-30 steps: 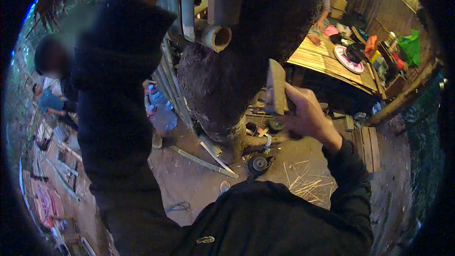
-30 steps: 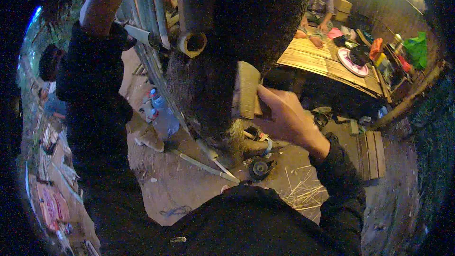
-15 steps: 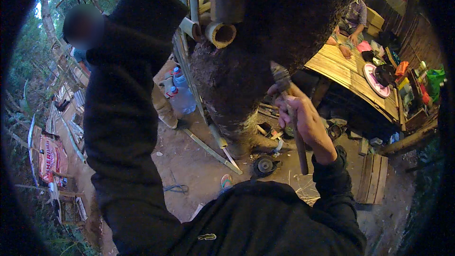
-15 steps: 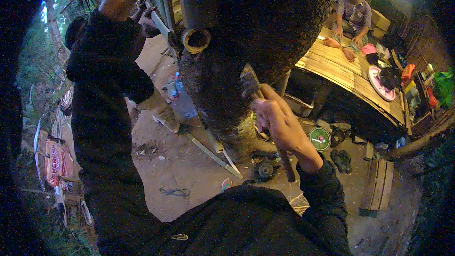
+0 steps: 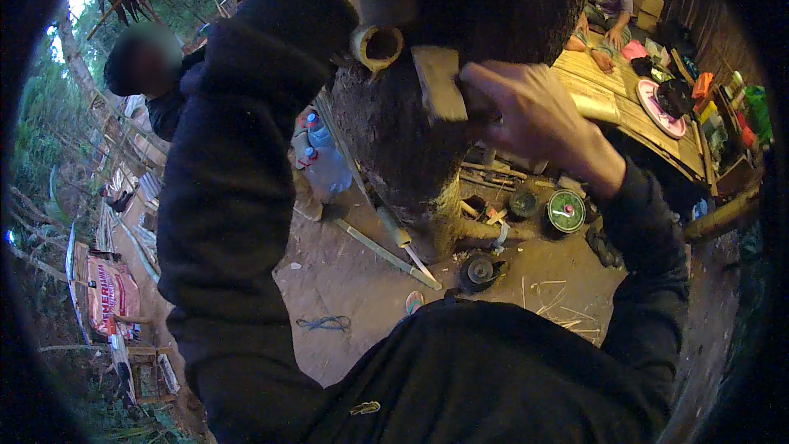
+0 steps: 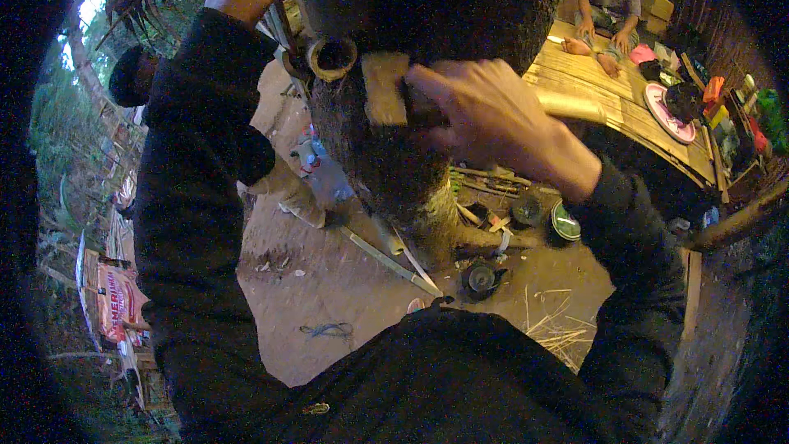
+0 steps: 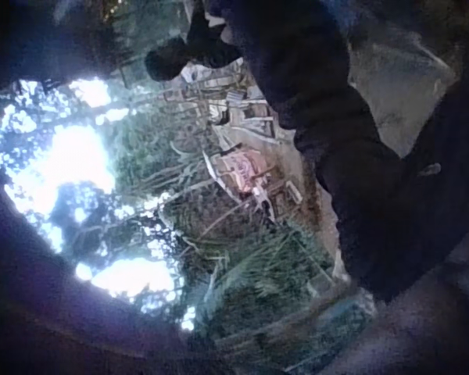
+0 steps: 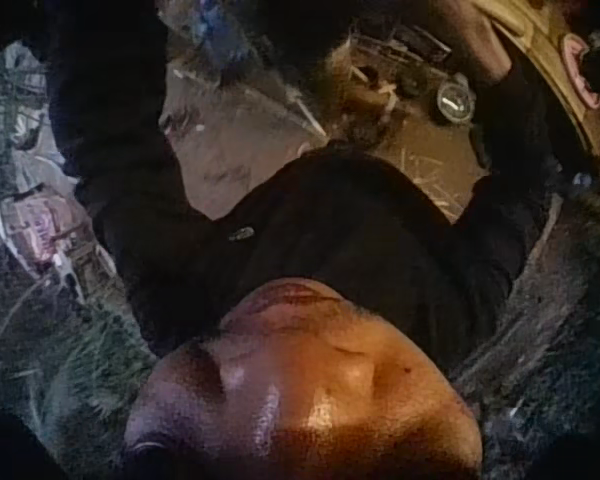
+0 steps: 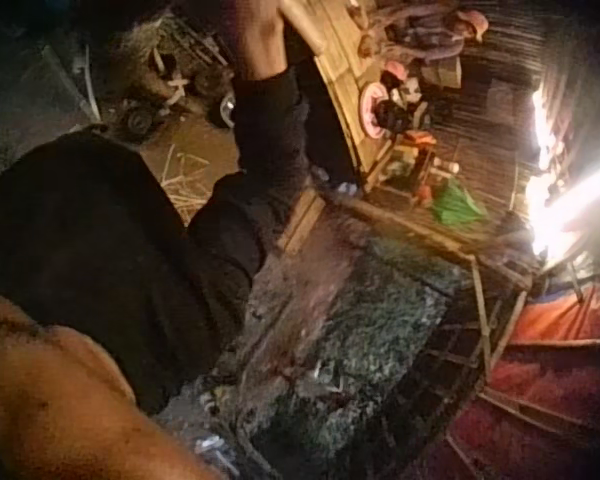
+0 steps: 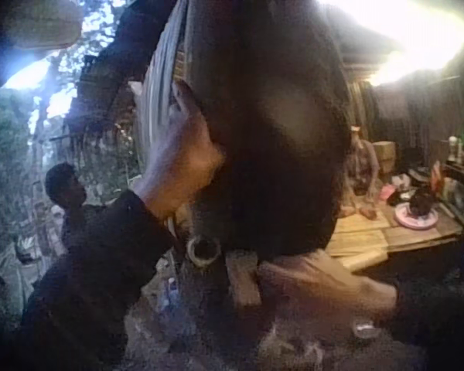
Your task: The person uses a hammer to drive nails into a vertical bamboo pole, securing horizontal bamboo slats to a wooden post. They repeatedly position the slats and strike them with the hammer to fasten them in place.
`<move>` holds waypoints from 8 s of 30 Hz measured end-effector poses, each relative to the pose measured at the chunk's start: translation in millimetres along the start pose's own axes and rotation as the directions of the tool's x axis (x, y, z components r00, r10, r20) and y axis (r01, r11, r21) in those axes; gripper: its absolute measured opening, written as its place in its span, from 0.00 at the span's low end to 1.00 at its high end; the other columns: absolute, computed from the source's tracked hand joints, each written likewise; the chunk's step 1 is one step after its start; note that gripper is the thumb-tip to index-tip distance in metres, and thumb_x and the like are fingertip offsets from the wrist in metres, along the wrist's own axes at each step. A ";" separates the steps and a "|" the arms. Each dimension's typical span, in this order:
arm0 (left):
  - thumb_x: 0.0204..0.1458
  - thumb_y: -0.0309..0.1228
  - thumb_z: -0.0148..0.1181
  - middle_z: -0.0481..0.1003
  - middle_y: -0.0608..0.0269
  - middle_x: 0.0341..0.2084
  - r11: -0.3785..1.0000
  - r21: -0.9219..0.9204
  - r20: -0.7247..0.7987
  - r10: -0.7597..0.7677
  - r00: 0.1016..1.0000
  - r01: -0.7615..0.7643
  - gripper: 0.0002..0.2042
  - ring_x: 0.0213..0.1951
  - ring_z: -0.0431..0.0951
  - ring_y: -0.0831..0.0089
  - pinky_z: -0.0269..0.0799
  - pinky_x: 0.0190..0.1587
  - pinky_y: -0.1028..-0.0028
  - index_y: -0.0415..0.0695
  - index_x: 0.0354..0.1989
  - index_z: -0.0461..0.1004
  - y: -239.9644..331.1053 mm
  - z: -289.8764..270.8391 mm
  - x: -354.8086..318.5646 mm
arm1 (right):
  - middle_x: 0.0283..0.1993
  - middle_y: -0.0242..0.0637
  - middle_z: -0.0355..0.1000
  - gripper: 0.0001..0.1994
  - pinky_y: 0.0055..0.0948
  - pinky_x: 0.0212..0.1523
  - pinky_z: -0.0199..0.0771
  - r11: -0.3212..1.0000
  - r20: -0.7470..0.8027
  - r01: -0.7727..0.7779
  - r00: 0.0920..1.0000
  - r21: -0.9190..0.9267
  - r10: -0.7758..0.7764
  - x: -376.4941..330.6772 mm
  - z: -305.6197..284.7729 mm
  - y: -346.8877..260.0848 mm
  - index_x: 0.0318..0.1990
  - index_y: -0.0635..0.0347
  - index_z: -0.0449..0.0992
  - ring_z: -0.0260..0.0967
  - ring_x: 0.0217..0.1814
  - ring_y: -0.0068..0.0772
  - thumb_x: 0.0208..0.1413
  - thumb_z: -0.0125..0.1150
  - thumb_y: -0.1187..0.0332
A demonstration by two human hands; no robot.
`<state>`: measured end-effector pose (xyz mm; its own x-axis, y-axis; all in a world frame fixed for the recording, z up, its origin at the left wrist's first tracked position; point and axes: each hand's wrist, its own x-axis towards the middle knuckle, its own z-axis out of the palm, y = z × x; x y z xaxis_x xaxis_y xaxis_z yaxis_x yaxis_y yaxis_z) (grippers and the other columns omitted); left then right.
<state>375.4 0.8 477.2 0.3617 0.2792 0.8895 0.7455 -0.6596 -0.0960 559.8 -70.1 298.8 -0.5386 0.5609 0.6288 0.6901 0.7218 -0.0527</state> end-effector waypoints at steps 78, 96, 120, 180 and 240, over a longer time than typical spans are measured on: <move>0.53 0.30 0.56 0.68 0.18 0.42 0.965 -0.222 0.263 0.199 0.944 -0.142 0.44 0.43 0.77 0.39 0.74 0.47 0.57 0.14 0.63 0.30 -19.9 4.4 11.9 | 0.37 0.45 0.67 0.21 0.42 0.28 0.75 0.965 -0.352 -0.092 0.936 -0.245 0.000 55.5 43.1 -67.1 0.56 0.59 0.63 0.72 0.33 0.49 0.55 0.58 0.71; 0.52 0.32 0.55 0.59 0.04 0.51 0.961 0.107 0.277 0.219 0.936 -0.257 0.49 0.49 0.73 0.30 0.72 0.53 0.57 0.12 0.64 0.22 -25.6 15.4 14.2 | 0.38 0.44 0.65 0.27 0.40 0.24 0.72 0.872 -0.176 -0.174 0.979 -0.457 0.104 70.8 13.6 -93.4 0.60 0.61 0.62 0.72 0.31 0.46 0.52 0.58 0.73; 0.52 0.32 0.56 0.60 0.10 0.55 0.985 -0.167 0.272 0.093 0.958 -0.048 0.51 0.52 0.72 0.30 0.71 0.55 0.56 0.15 0.65 0.20 -21.2 12.6 11.6 | 0.35 0.46 0.69 0.21 0.47 0.28 0.75 0.812 -0.106 -0.172 0.985 -0.558 0.136 76.8 -5.4 -82.4 0.56 0.59 0.64 0.75 0.30 0.52 0.54 0.56 0.73; 0.51 0.19 0.61 0.74 0.54 0.35 0.657 -0.752 -0.091 -0.029 0.995 -0.050 0.09 0.38 0.77 0.56 0.73 0.42 0.64 0.39 0.41 0.74 -141.0 40.2 -144.6 | 0.31 0.29 0.70 0.12 0.21 0.26 0.59 0.859 -0.600 -0.493 0.649 0.137 0.468 135.6 -31.9 -109.0 0.48 0.60 0.78 0.61 0.26 0.15 0.64 0.60 0.62; 0.49 0.25 0.68 0.72 0.48 0.41 0.425 -0.905 -0.036 -0.025 0.999 -0.023 0.23 0.41 0.76 0.54 0.73 0.44 0.61 0.39 0.54 0.68 -154.3 45.2 -115.7 | 0.37 0.43 0.79 0.23 0.40 0.43 0.75 0.790 -0.675 -0.611 0.561 0.052 0.479 172.3 -9.0 -71.0 0.51 0.67 0.76 0.73 0.39 0.31 0.55 0.70 0.57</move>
<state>243.9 101.8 369.0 0.3226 0.2697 0.9073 -0.1979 -0.9181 0.3433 422.3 -28.4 417.9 0.3544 0.3870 0.8512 0.8490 0.2483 -0.4664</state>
